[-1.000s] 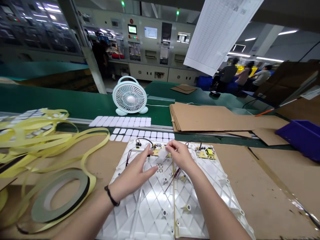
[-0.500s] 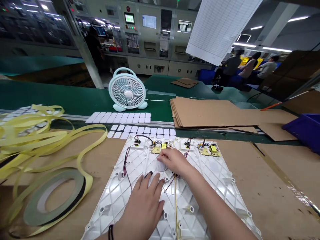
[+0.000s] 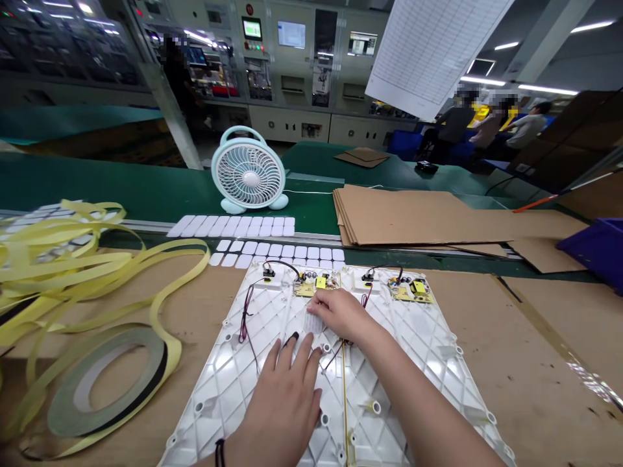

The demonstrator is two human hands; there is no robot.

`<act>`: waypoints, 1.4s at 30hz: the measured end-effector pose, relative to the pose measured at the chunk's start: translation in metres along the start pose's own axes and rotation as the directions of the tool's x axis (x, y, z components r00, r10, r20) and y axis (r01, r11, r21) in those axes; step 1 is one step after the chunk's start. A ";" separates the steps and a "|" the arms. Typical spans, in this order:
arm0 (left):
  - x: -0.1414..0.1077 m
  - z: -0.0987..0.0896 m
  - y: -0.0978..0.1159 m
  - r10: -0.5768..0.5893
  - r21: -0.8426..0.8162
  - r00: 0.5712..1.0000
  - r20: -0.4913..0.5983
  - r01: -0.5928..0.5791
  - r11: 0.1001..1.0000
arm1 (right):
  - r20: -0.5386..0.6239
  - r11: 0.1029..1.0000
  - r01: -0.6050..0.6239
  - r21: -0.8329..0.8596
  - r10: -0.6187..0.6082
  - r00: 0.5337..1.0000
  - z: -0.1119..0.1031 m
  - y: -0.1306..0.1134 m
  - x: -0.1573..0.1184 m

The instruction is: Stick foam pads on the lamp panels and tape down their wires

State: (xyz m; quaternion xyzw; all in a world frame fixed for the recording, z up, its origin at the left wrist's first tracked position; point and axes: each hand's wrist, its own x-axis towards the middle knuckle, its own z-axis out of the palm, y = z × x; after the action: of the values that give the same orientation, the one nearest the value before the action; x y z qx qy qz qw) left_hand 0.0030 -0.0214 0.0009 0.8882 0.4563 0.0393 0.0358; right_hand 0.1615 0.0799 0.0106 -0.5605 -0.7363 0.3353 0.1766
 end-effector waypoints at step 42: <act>0.019 -0.025 -0.014 -0.039 -0.077 0.996 0.077 0.045 0.996 | -0.294 0.999 0.019 -0.040 -0.030 0.955 -0.004 -0.001 -0.005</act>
State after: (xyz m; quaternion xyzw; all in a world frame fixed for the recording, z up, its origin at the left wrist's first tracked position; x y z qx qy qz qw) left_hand 0.0003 0.0030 0.0254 0.8772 0.4714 0.0227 0.0887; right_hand 0.1646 0.0766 0.0147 -0.5981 -0.7147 0.2323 0.2783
